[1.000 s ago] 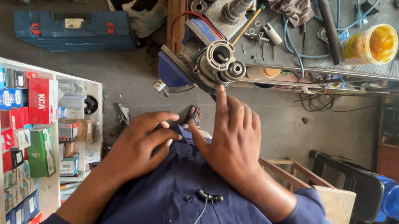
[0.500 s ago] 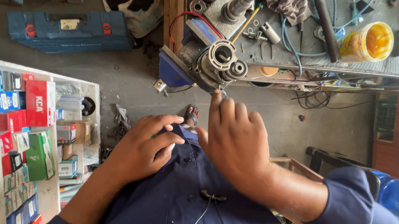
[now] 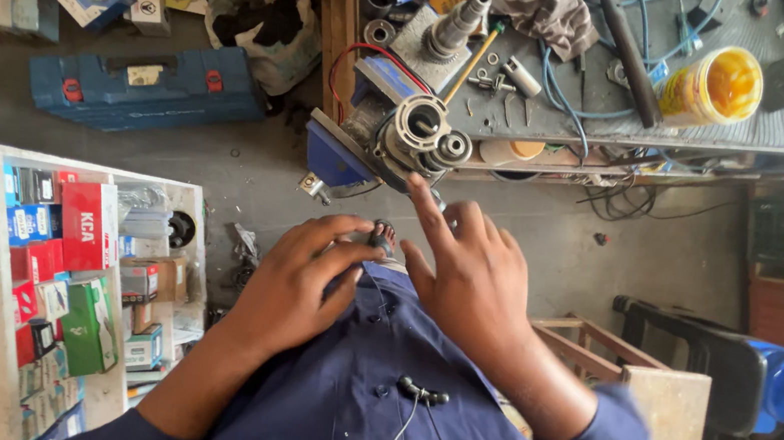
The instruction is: The person assembles small mechanical parts, including gears and bearings, into a cylindrical housing held in a bench vise. They insert components by hand, rotate them to check fit, and occasionally wipe the parts with a cloth.
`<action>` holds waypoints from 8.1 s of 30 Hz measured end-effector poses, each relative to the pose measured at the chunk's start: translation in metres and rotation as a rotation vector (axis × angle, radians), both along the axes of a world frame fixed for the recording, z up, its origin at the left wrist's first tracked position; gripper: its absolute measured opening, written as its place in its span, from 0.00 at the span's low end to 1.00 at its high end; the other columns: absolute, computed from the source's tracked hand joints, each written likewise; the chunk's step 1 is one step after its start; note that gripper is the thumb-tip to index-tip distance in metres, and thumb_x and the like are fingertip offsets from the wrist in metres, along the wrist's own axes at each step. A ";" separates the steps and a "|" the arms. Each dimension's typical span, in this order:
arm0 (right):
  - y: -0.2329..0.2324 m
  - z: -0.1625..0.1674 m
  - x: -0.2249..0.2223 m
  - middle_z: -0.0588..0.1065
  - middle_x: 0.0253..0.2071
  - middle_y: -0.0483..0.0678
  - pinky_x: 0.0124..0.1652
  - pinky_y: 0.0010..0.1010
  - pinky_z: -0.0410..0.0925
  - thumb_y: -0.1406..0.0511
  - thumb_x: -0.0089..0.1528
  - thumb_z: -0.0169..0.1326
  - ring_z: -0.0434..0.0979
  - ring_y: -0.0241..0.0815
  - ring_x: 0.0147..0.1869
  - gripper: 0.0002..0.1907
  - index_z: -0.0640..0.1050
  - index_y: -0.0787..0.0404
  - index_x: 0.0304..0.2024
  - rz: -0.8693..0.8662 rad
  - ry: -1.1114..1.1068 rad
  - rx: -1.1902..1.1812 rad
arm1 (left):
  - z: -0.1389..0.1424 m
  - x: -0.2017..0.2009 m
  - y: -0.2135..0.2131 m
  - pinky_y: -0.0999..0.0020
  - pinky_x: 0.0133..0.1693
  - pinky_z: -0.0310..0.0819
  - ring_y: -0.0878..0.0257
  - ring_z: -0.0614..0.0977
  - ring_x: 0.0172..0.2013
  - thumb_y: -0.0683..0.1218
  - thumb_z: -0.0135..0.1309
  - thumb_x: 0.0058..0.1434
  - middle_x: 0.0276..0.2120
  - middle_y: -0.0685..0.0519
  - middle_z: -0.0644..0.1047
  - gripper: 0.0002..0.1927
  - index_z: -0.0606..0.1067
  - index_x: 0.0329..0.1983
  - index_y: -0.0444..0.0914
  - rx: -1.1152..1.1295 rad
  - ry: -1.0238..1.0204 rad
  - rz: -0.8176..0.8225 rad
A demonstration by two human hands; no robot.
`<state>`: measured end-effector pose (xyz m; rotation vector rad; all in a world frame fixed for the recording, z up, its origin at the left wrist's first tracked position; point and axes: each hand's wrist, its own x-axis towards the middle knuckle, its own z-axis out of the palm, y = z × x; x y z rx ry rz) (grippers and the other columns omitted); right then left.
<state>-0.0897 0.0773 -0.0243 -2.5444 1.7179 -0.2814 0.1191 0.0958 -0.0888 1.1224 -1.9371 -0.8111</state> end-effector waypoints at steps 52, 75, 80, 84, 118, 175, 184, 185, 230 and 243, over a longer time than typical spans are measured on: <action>-0.285 -0.053 -0.170 0.66 0.62 0.54 0.60 0.55 0.59 0.57 0.51 0.69 0.61 0.64 0.68 0.26 0.74 0.47 0.50 -0.045 -0.022 -0.537 | 0.048 -0.116 -0.036 0.63 0.45 0.78 0.60 0.82 0.40 0.37 0.60 0.57 0.50 0.50 0.78 0.13 0.78 0.45 0.41 -0.262 0.097 0.082; -0.105 -0.026 -0.286 0.72 0.67 0.49 0.71 0.39 0.65 0.47 0.59 0.61 0.70 0.45 0.77 0.39 0.72 0.61 0.66 0.384 -0.613 0.173 | 0.013 -0.319 -0.150 0.64 0.36 0.76 0.61 0.85 0.32 0.65 0.44 0.73 0.32 0.48 0.83 0.28 0.81 0.51 0.38 0.405 0.588 0.304; -0.109 -0.046 -0.282 0.68 0.55 0.63 0.66 0.55 0.62 0.56 0.64 0.55 0.67 0.68 0.64 0.21 0.74 0.61 0.54 0.557 -0.728 -0.430 | 0.001 -0.318 -0.140 0.65 0.39 0.74 0.62 0.80 0.41 0.70 0.43 0.73 0.44 0.47 0.77 0.35 0.73 0.56 0.33 0.550 0.803 0.101; -0.122 -0.066 -0.266 0.73 0.55 0.60 0.61 0.40 0.67 0.59 0.71 0.55 0.73 0.60 0.58 0.17 0.71 0.61 0.56 0.416 -0.776 -0.504 | -0.001 -0.332 -0.100 0.67 0.54 0.65 0.65 0.73 0.54 0.72 0.43 0.72 0.54 0.49 0.70 0.46 0.60 0.74 0.31 0.735 1.414 -0.331; -0.125 0.034 -0.287 0.62 0.74 0.62 0.75 0.56 0.49 0.21 0.47 0.39 0.63 0.63 0.77 0.64 0.50 0.50 0.73 0.705 -0.513 0.920 | 0.026 -0.225 -0.099 0.58 0.36 0.75 0.54 0.82 0.35 0.51 0.58 0.64 0.40 0.39 0.80 0.23 0.77 0.53 0.28 1.112 0.723 -0.494; -0.192 -0.003 -0.137 0.79 0.50 0.51 0.53 0.43 0.73 0.75 0.56 0.63 0.80 0.54 0.57 0.16 0.80 0.65 0.47 1.045 -0.750 -0.083 | 0.097 -0.129 -0.064 0.62 0.46 0.74 0.60 0.79 0.45 0.41 0.59 0.60 0.47 0.56 0.80 0.13 0.81 0.48 0.37 -0.533 -0.645 0.344; -0.205 -0.017 -0.117 0.79 0.49 0.51 0.50 0.42 0.74 0.75 0.53 0.61 0.81 0.51 0.53 0.17 0.82 0.65 0.46 1.245 -0.844 -0.159 | 0.093 -0.142 -0.060 0.64 0.43 0.81 0.54 0.82 0.48 0.39 0.57 0.58 0.46 0.48 0.80 0.17 0.78 0.52 0.31 -0.469 -0.659 0.373; -0.206 -0.019 -0.116 0.79 0.49 0.50 0.50 0.41 0.74 0.75 0.53 0.61 0.81 0.51 0.52 0.18 0.82 0.65 0.46 1.252 -0.848 -0.162 | 0.092 -0.144 -0.060 0.64 0.42 0.81 0.54 0.83 0.47 0.38 0.57 0.58 0.46 0.48 0.79 0.18 0.78 0.52 0.31 -0.466 -0.670 0.377; -0.207 -0.056 -0.116 0.78 0.43 0.47 0.46 0.38 0.71 0.75 0.57 0.67 0.81 0.46 0.48 0.16 0.80 0.64 0.47 1.081 -0.977 -0.192 | 0.082 -0.158 -0.071 0.65 0.32 0.77 0.57 0.82 0.34 0.39 0.58 0.61 0.35 0.51 0.77 0.13 0.78 0.49 0.34 -0.340 -0.811 0.378; -0.199 -0.067 -0.116 0.78 0.42 0.46 0.46 0.35 0.72 0.75 0.58 0.68 0.82 0.44 0.48 0.16 0.80 0.63 0.47 0.992 -1.042 -0.153 | 0.084 -0.163 -0.076 0.65 0.30 0.76 0.59 0.81 0.32 0.42 0.60 0.63 0.31 0.51 0.75 0.13 0.78 0.49 0.33 -0.318 -0.823 0.398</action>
